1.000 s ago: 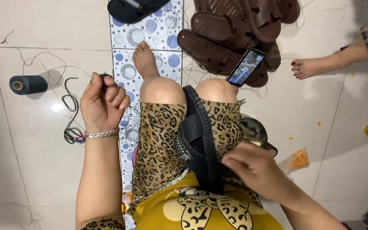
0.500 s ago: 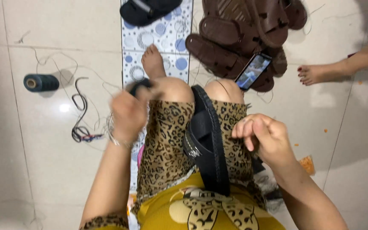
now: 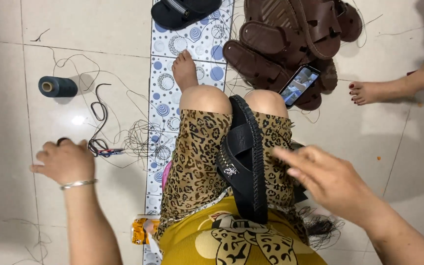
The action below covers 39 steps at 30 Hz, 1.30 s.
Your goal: Hand-sewing a leather sandal strap to the sole using a needle and thick thread.
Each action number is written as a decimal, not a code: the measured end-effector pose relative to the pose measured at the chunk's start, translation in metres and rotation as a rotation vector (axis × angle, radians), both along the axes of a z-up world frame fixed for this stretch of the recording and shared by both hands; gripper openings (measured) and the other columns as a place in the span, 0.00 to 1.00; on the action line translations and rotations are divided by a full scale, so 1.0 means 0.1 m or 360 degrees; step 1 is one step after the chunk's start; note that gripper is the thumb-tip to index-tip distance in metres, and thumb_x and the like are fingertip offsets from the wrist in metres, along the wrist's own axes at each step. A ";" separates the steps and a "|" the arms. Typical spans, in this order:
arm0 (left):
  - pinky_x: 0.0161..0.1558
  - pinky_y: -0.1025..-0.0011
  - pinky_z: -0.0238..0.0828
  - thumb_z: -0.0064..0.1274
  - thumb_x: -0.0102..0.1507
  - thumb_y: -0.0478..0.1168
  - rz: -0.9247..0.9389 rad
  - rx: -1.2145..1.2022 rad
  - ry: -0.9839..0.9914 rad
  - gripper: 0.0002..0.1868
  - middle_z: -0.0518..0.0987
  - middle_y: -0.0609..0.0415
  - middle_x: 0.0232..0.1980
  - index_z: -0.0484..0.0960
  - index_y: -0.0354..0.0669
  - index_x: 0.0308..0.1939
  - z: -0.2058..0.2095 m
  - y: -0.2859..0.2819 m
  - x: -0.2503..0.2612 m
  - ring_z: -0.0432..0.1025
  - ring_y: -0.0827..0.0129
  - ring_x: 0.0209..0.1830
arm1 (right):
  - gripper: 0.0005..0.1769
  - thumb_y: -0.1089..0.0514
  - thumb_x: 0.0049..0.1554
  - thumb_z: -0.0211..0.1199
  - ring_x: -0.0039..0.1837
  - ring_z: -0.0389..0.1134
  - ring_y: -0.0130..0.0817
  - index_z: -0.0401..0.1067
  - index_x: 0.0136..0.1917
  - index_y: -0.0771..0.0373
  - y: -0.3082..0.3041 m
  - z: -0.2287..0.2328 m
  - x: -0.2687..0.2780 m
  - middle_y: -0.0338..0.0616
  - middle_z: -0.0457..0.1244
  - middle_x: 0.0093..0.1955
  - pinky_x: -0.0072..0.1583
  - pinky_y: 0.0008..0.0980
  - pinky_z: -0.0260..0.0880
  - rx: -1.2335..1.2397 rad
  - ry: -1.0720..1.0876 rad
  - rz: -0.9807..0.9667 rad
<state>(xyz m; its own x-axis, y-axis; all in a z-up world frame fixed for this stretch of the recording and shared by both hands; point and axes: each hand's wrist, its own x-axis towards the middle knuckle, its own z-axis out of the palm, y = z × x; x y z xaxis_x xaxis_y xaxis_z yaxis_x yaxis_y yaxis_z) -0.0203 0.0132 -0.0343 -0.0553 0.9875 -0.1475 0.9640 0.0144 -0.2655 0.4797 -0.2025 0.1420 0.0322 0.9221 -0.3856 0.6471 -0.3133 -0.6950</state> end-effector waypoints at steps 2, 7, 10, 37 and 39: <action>0.58 0.53 0.56 0.67 0.61 0.53 -0.0341 0.0315 -0.0220 0.20 0.81 0.41 0.54 0.87 0.39 0.44 0.16 -0.12 0.47 0.72 0.49 0.54 | 0.26 0.60 0.53 0.63 0.25 0.56 0.23 0.75 0.65 0.42 0.08 0.08 -0.12 0.30 0.63 0.34 0.28 0.25 0.61 0.0161 -0.0275 0.0312; 0.61 0.55 0.57 0.57 0.57 0.51 -0.0945 0.0210 -0.1695 0.26 0.72 0.44 0.52 0.77 0.32 0.50 1.28 -0.42 2.21 0.65 0.53 0.52 | 0.23 0.58 0.52 0.65 0.24 0.57 0.28 0.77 0.62 0.42 0.18 0.04 -0.17 0.33 0.59 0.30 0.27 0.31 0.63 0.0186 -0.0468 0.0433; 0.69 0.49 0.40 0.49 0.59 0.68 -0.1507 -0.0199 -0.1801 0.42 0.62 0.41 0.63 0.64 0.37 0.62 1.28 -0.66 2.51 0.55 0.52 0.63 | 0.27 0.59 0.51 0.64 0.23 0.61 0.28 0.75 0.64 0.41 0.19 0.08 -0.17 0.35 0.61 0.30 0.25 0.32 0.66 0.0128 -0.0658 0.0555; 0.40 0.60 0.62 0.59 0.57 0.32 -0.1721 -0.0646 -0.1886 0.08 0.79 0.43 0.40 0.81 0.35 0.22 1.63 -0.97 2.79 0.69 0.53 0.38 | 0.07 0.56 0.63 0.50 0.30 0.71 0.32 0.69 0.52 0.55 0.31 0.04 -0.32 0.41 0.68 0.33 0.34 0.30 0.72 0.0454 -0.0949 0.0690; 0.43 0.61 0.67 0.61 0.57 0.35 -0.1575 -0.0988 -0.2150 0.09 0.83 0.44 0.45 0.83 0.35 0.24 1.58 -1.01 2.74 0.73 0.53 0.42 | 0.09 0.55 0.65 0.48 0.30 0.70 0.29 0.69 0.52 0.55 0.33 0.05 -0.30 0.40 0.68 0.32 0.34 0.29 0.73 0.0352 -0.0845 0.0660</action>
